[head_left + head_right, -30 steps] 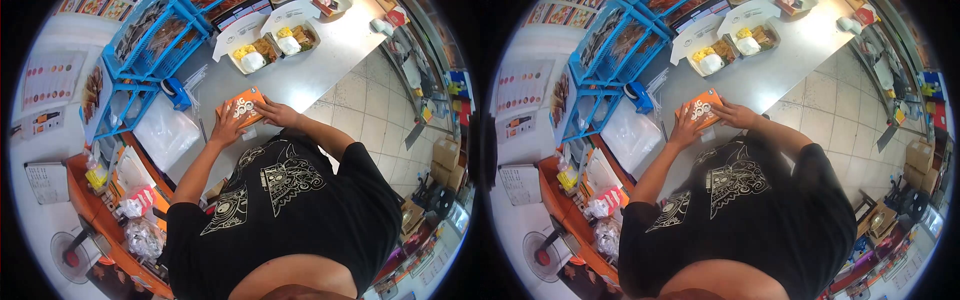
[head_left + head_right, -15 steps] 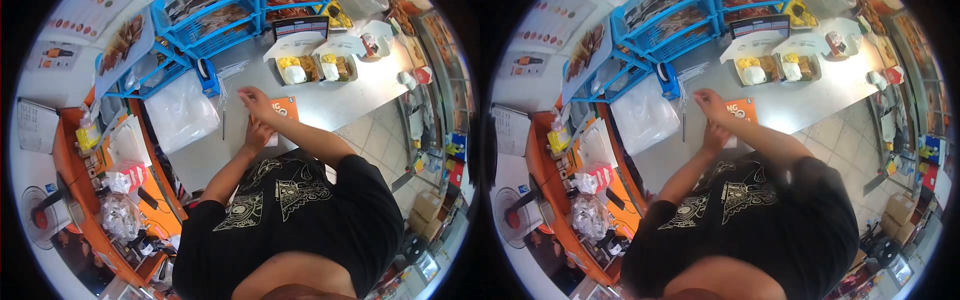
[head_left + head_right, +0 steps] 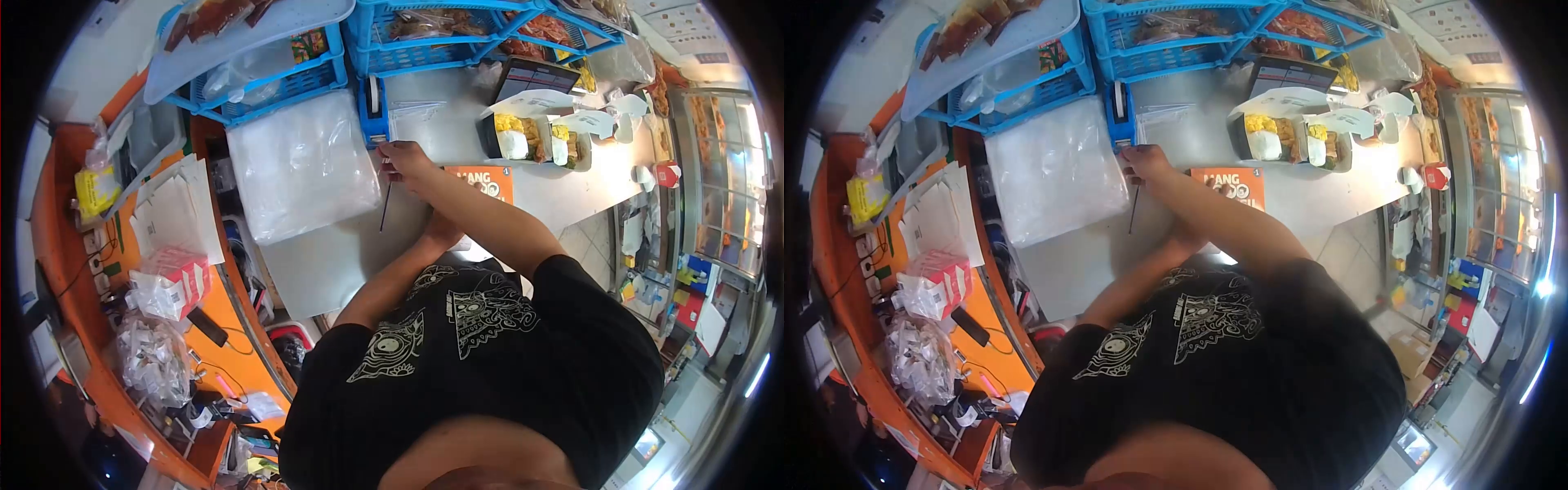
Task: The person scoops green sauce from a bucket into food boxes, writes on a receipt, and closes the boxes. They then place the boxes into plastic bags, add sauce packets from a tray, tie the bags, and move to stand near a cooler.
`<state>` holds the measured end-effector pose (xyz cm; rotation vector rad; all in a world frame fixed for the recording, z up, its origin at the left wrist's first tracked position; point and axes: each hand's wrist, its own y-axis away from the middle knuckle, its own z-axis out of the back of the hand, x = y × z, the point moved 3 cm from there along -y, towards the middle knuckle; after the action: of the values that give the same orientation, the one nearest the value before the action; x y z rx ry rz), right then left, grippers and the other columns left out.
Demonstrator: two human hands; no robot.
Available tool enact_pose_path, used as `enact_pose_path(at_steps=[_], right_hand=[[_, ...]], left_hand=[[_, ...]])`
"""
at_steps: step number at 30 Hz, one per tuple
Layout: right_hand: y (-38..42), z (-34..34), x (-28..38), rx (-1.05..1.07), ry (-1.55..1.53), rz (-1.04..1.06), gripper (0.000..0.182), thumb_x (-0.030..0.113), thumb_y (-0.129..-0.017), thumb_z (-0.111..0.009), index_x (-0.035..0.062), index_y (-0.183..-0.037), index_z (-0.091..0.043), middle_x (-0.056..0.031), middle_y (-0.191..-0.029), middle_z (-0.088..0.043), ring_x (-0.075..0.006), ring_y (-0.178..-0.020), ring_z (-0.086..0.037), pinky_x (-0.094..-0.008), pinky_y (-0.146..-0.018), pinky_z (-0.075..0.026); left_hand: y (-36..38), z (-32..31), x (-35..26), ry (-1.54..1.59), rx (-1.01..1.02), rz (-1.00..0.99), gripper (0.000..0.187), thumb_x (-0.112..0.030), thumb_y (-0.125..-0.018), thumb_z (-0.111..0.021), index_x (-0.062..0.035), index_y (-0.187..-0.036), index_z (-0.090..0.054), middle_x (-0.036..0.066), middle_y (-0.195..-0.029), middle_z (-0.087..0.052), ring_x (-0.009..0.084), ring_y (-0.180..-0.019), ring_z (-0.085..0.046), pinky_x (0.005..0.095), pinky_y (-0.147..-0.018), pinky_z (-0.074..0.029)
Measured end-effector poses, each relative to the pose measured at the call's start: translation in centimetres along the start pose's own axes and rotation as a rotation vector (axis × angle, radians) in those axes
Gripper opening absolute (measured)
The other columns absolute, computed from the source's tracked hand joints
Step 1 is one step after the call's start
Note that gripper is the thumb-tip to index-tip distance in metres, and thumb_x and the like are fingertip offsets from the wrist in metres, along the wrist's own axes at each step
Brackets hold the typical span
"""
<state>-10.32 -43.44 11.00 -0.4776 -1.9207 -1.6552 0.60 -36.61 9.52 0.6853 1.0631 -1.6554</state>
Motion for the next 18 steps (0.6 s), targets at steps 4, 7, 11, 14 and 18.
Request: enact_pose_path(at_steps=[4,7,11,14,18], right_hand=[[-2.0,-0.6,-1.2,-0.056,0.159,0.09,0.023,0.024,-0.098,-0.056,0.0047,-0.093,-0.067,-0.0037,-0.075,-0.064,-0.015,-0.056,-0.058,-0.029,-0.047,-0.042],[-3.9,0.7,-2.9,-0.114,0.262,-0.064,0.019,0.023,-0.098,-0.056,0.0058,-0.096,-0.065,-0.0047,-0.079,-0.067,-0.0126,-0.06,-0.058,-0.0265,-0.05,-0.044],[5.4,5.8,0.0,-0.033,0.044,0.372,0.016,0.018,-0.098,-0.057,0.0046,-0.102,-0.066,-0.0054,-0.076,-0.066,-0.0091,-0.058,-0.055,-0.0243,-0.049,-0.043],[8.4,16.0,-2.7,-0.25,0.179,0.499,0.033,0.016,-0.098,-0.058,0.0067,-0.13,-0.056,-0.0056,-0.076,-0.066,-0.0065,-0.055,-0.052,-0.0228,-0.046,-0.041],[12.6,18.4,-7.1,-0.438,0.16,0.405,0.07,0.012,-0.095,-0.061,0.0152,-0.155,-0.024,-0.0052,-0.071,-0.067,-0.0078,-0.054,-0.057,-0.024,-0.047,-0.044]], left_hand=[[1.0,-2.7,2.4,-0.343,0.158,-0.175,0.049,-0.033,-0.098,-0.045,-0.0248,-0.146,-0.042,0.011,-0.154,-0.037,0.0425,-0.139,-0.035,0.0586,-0.111,-0.028],[1.1,-2.4,1.2,-0.376,0.147,-0.2,0.048,-0.034,-0.097,-0.046,-0.0262,-0.145,-0.044,0.011,-0.152,-0.038,0.0423,-0.137,-0.037,0.0585,-0.108,-0.031],[0.8,-4.3,3.3,-0.231,0.104,-0.103,0.048,-0.029,-0.093,-0.056,-0.0128,-0.138,-0.049,0.014,-0.145,-0.044,0.0429,-0.136,-0.037,0.0618,-0.104,-0.033],[-0.1,-1.6,1.3,-0.349,0.093,-0.117,0.051,-0.024,-0.089,-0.063,-0.0038,-0.134,-0.048,0.012,-0.141,-0.045,0.0385,-0.14,-0.034,0.0686,-0.105,-0.031],[0.1,-1.4,1.5,-0.312,0.11,-0.19,0.047,-0.022,-0.091,-0.061,-0.0142,-0.135,-0.046,0.009,-0.143,-0.043,0.0345,-0.141,-0.032,0.0735,-0.103,-0.031]])
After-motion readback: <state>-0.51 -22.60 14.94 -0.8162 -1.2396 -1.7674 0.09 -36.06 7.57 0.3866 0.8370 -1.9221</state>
